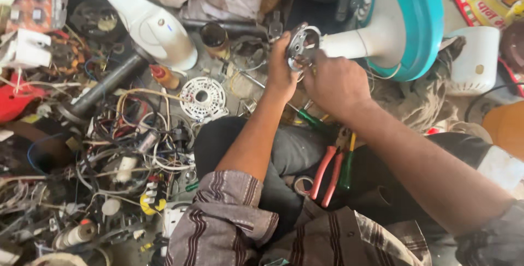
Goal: The person sits on the floor in a cluttered workshop and repairs a small electric motor. They use a screwdriver to remove screws from the motor housing, disassemble the unit, and wipe the internal components with a cloth. The person then applies a substance from a bottle to the motor's bearings and reassembles the housing.
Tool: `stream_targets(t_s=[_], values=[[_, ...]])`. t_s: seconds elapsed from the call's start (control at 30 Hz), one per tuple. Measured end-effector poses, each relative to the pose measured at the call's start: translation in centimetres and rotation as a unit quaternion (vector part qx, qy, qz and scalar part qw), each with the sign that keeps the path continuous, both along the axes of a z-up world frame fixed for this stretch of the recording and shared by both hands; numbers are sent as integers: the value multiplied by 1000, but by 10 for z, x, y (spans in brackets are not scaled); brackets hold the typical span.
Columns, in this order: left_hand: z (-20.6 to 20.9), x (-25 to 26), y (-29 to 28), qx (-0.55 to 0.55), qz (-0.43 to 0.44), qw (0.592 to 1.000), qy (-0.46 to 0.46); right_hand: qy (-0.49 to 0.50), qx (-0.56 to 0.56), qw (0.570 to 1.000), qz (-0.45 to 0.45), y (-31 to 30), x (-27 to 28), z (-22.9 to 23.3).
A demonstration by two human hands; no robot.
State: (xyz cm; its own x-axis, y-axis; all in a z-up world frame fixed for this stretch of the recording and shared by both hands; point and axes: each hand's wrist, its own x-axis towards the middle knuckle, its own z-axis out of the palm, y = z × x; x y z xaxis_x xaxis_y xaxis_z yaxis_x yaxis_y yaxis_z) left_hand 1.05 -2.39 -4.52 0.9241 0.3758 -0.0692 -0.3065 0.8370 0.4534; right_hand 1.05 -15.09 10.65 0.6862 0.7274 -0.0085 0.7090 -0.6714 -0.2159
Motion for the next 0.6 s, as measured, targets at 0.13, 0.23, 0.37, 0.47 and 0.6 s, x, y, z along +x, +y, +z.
stream_targets(t_s=[0.13, 0.23, 0.37, 0.47, 0.6], values=[[11, 0, -2, -61, -27, 997, 46, 174, 78, 979, -71, -3, 23, 5], [7, 1, -4, -8, -31, 999, 19, 76, 52, 996, -13, -9, 15, 11], [-7, 3, -6, 8, -7, 999, -53, -175, -25, 975, 131, -10, -5, 13], [-8, -1, -4, 80, 33, 995, -50, -84, 20, 994, 72, -8, -2, 9], [6, -2, -4, 71, 18, 997, 8, 402, 29, 900, -165, -5, 36, 5]])
